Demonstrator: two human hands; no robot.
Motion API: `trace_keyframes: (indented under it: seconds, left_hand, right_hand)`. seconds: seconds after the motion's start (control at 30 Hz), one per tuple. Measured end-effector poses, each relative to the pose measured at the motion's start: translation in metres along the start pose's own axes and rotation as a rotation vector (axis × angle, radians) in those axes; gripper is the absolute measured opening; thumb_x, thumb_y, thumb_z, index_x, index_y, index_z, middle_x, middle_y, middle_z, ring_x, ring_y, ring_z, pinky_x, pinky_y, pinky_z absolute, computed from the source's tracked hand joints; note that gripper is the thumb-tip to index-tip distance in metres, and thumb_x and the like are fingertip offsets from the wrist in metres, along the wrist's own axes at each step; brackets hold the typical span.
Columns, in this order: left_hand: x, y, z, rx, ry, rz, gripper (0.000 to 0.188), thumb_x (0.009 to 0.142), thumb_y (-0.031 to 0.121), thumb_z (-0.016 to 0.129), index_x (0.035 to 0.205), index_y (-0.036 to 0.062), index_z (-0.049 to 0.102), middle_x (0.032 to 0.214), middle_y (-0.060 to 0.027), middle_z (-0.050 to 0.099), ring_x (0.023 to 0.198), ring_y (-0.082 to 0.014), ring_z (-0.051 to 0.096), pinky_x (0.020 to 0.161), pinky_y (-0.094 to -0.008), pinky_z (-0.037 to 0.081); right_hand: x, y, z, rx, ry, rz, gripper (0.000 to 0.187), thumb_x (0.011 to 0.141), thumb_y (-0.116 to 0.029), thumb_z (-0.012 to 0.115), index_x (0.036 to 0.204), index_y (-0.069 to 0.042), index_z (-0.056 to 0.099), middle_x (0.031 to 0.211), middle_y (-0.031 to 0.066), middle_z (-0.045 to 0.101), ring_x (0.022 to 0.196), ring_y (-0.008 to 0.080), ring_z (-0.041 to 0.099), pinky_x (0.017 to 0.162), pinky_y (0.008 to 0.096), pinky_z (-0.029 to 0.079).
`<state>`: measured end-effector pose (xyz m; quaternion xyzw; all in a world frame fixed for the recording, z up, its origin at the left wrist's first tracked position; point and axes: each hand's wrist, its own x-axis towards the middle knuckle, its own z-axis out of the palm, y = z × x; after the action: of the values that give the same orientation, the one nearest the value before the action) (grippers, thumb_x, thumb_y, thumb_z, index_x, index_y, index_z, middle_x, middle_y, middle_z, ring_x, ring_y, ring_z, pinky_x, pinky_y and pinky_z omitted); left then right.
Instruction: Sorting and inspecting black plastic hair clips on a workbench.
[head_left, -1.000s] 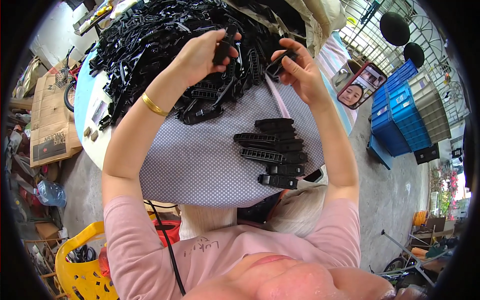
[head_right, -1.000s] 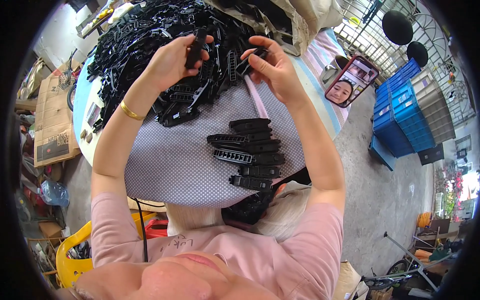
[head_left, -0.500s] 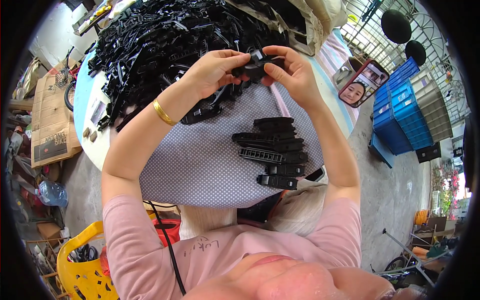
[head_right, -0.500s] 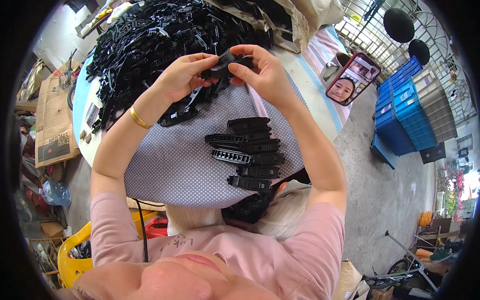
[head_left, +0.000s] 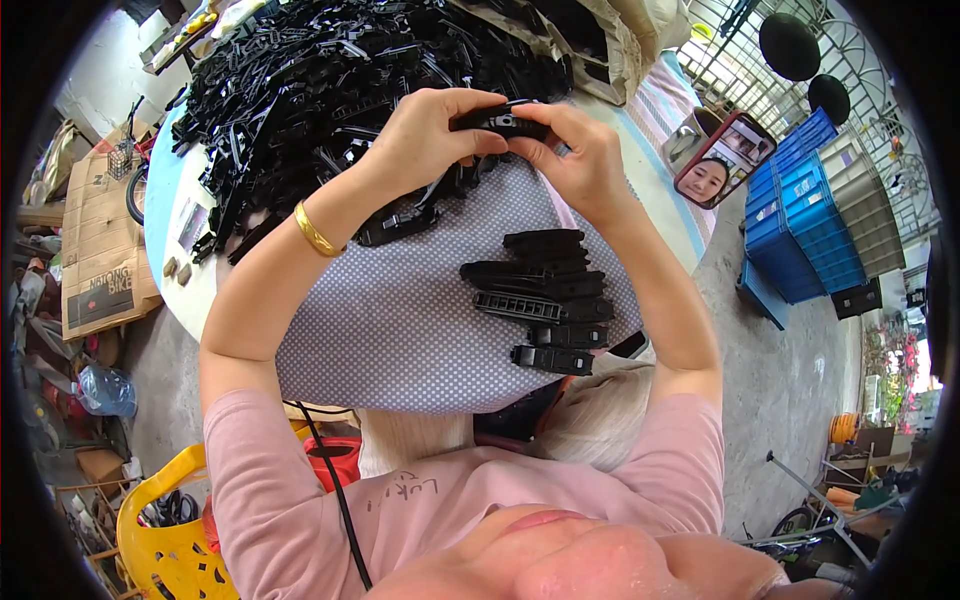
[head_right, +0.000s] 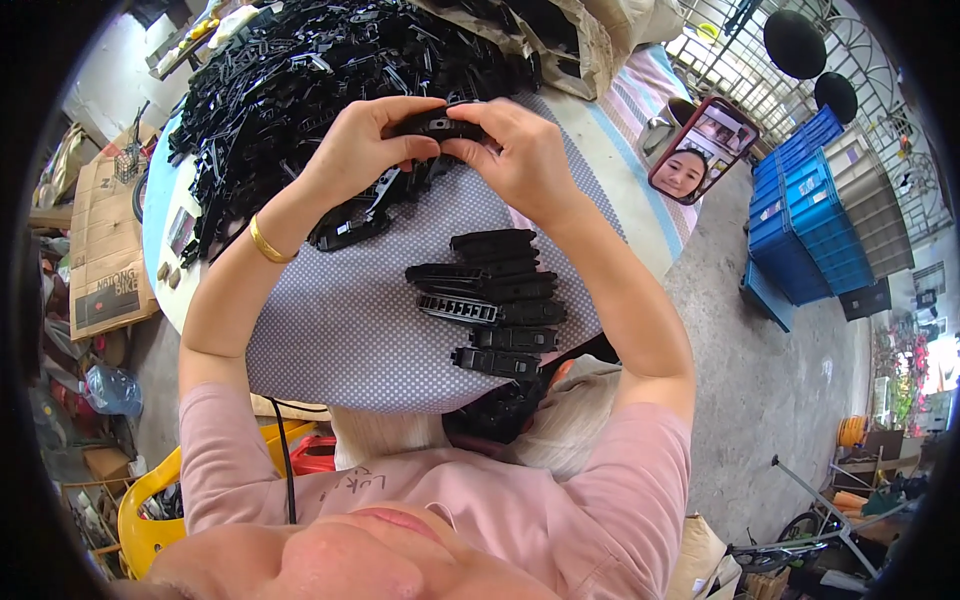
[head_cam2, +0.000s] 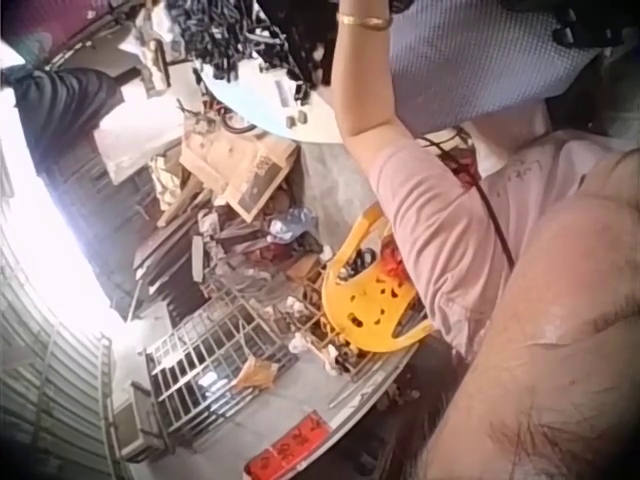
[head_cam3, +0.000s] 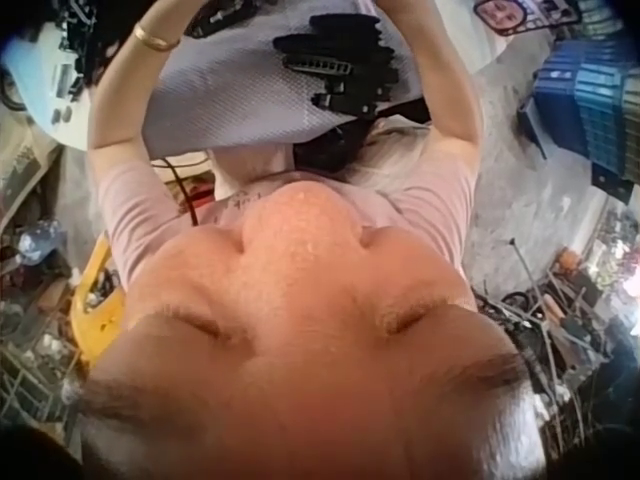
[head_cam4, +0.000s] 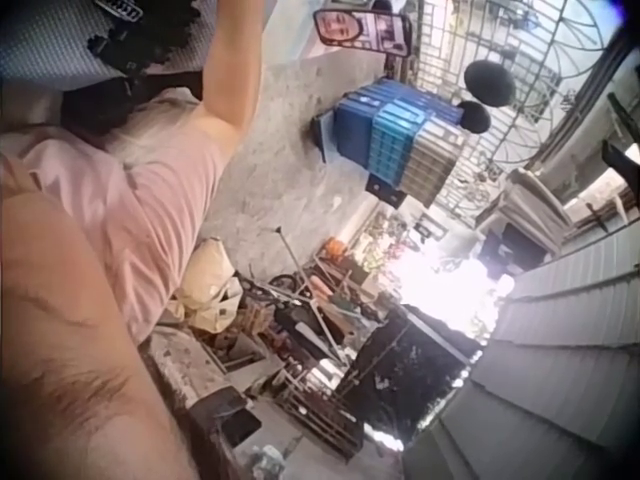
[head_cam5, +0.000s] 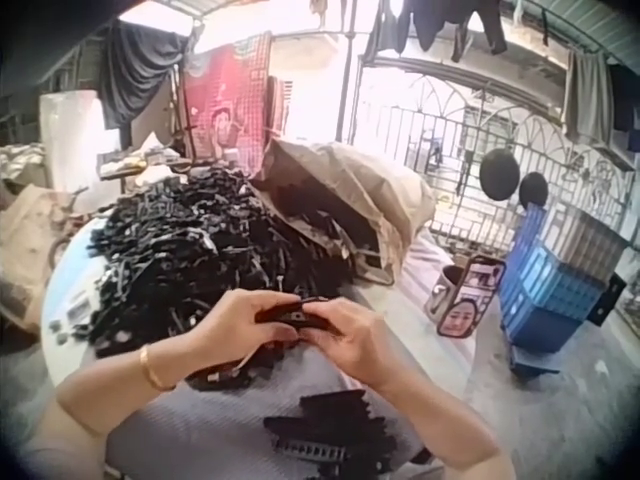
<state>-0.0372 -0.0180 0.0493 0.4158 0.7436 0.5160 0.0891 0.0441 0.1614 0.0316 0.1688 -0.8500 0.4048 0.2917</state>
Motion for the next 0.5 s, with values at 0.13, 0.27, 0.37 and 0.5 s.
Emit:
trace_keyframes:
  seconds: [0.13, 0.27, 0.37, 0.5]
  left_hand:
    - [0.000, 0.006, -0.004, 0.204, 0.000, 0.139, 0.040, 0.074, 0.011, 0.069, 0.111, 0.0026, 0.060, 0.081, -0.0133, 0.066, 0.062, -0.0159, 0.061, 0.062, -0.0251, 0.050]
    - [-0.003, 0.003, 0.005, 0.421, 0.007, 0.378, 0.031, 0.075, 0.009, 0.065, 0.105, 0.0012, 0.061, 0.089, -0.0151, 0.064, 0.076, -0.0283, 0.063, 0.071, -0.0318, 0.051]
    - [-0.004, 0.005, 0.005, 0.422, 0.023, 0.394, 0.028, 0.076, 0.010, 0.064, 0.102, 0.0012, 0.061, 0.089, -0.0144, 0.064, 0.076, -0.0269, 0.064, 0.070, -0.0312, 0.051]
    - [-0.007, 0.011, 0.006, 0.449, 0.045, 0.426, 0.027, 0.077, 0.011, 0.064, 0.102, 0.0012, 0.062, 0.087, -0.0139, 0.065, 0.073, -0.0239, 0.064, 0.067, -0.0290, 0.051]
  right_hand:
    - [0.009, 0.003, -0.007, -0.357, 0.104, -0.283, 0.047, 0.065, -0.018, 0.077, 0.105, -0.001, 0.060, 0.094, 0.0127, 0.063, 0.092, 0.0254, 0.059, 0.081, 0.0333, 0.046]
    - [0.005, 0.011, -0.008, -0.236, -0.161, -0.184, 0.050, 0.060, -0.023, 0.079, 0.101, -0.002, 0.061, 0.094, 0.0139, 0.063, 0.088, 0.0295, 0.058, 0.079, 0.0374, 0.044]
    - [0.004, 0.010, -0.011, -0.307, -0.144, -0.230, 0.045, 0.064, -0.020, 0.077, 0.101, -0.001, 0.061, 0.093, 0.0143, 0.063, 0.082, 0.0290, 0.059, 0.077, 0.0344, 0.045]
    - [0.003, 0.009, -0.016, -0.349, -0.167, -0.170, 0.043, 0.068, -0.019, 0.075, 0.104, -0.001, 0.060, 0.098, 0.0130, 0.064, 0.080, 0.0234, 0.061, 0.075, 0.0302, 0.046]
